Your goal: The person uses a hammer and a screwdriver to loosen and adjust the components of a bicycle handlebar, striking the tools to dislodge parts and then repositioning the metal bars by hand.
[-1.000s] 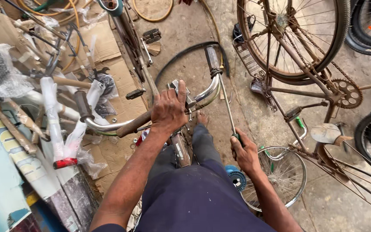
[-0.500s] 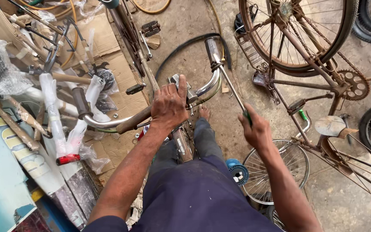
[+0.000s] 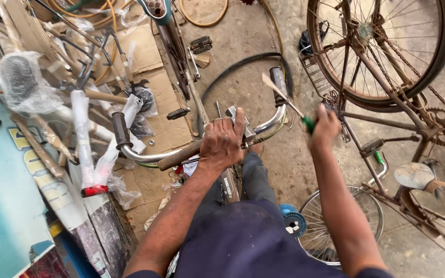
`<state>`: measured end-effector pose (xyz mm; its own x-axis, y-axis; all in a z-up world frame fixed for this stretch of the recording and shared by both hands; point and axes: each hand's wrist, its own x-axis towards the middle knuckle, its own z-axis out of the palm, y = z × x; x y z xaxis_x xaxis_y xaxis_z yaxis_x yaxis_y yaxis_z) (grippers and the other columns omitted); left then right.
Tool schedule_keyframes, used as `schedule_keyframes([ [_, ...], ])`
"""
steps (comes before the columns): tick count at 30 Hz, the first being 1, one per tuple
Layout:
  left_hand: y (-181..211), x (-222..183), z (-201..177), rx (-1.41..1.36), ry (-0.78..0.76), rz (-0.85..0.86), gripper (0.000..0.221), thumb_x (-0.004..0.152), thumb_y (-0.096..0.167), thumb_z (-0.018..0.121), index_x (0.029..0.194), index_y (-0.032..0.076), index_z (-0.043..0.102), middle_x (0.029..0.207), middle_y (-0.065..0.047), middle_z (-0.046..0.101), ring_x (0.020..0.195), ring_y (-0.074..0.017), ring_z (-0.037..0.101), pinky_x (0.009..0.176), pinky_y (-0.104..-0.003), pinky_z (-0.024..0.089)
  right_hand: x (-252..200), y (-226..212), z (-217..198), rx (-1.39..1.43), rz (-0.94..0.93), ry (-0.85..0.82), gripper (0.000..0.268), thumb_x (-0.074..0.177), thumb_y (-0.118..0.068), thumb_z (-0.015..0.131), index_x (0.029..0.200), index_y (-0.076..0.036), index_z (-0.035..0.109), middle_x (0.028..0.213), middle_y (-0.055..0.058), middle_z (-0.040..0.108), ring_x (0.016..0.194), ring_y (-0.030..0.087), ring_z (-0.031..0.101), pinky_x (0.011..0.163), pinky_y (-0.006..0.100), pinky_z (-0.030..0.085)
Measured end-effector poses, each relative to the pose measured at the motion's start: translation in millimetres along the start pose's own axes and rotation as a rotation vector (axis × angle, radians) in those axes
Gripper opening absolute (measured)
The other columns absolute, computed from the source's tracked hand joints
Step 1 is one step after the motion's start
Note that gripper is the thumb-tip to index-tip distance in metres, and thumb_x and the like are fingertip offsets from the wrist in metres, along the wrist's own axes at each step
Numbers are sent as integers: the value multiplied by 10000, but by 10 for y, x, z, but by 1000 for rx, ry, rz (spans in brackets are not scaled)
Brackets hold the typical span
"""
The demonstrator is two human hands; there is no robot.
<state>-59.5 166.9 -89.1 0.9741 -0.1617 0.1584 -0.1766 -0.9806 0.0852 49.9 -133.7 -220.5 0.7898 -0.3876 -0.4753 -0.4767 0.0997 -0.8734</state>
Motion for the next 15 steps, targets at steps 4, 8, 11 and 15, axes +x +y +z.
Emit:
schedule_keyframes([
  [4,6,37,-14,-15,-65,-12,1083,881,800,539,1451,-116,430,798,-150,587,702,-257,575,594,-432,451,1122,-122,985,65,384,-124,161,989,-206,634,927,-57,631,696,2,562,558,123,501,466,298,450],
  [8,31,93,-37,22,-64,-40,1144,830,862,515,1425,-112,435,790,-185,602,672,-264,584,566,-417,455,1210,-1026,1807,-323,282,-443,262,1039,-281,611,1077,-34,689,733,0,573,552,93,503,469,255,466],
  [11,77,105,-67,59,-94,-43,1130,839,845,535,1437,-109,434,780,-159,594,686,-257,589,584,-414,463,779,-1758,2468,-549,116,-548,268,1068,-244,527,1132,-12,646,758,24,581,544,76,538,452,229,503],
  [15,82,118,-43,10,-122,-53,1111,828,809,570,1429,-118,454,798,-152,600,688,-254,595,579,-421,465,-169,-1984,3073,-1021,-506,-985,321,947,-36,516,1235,-115,637,976,2,667,559,51,567,423,189,505],
])
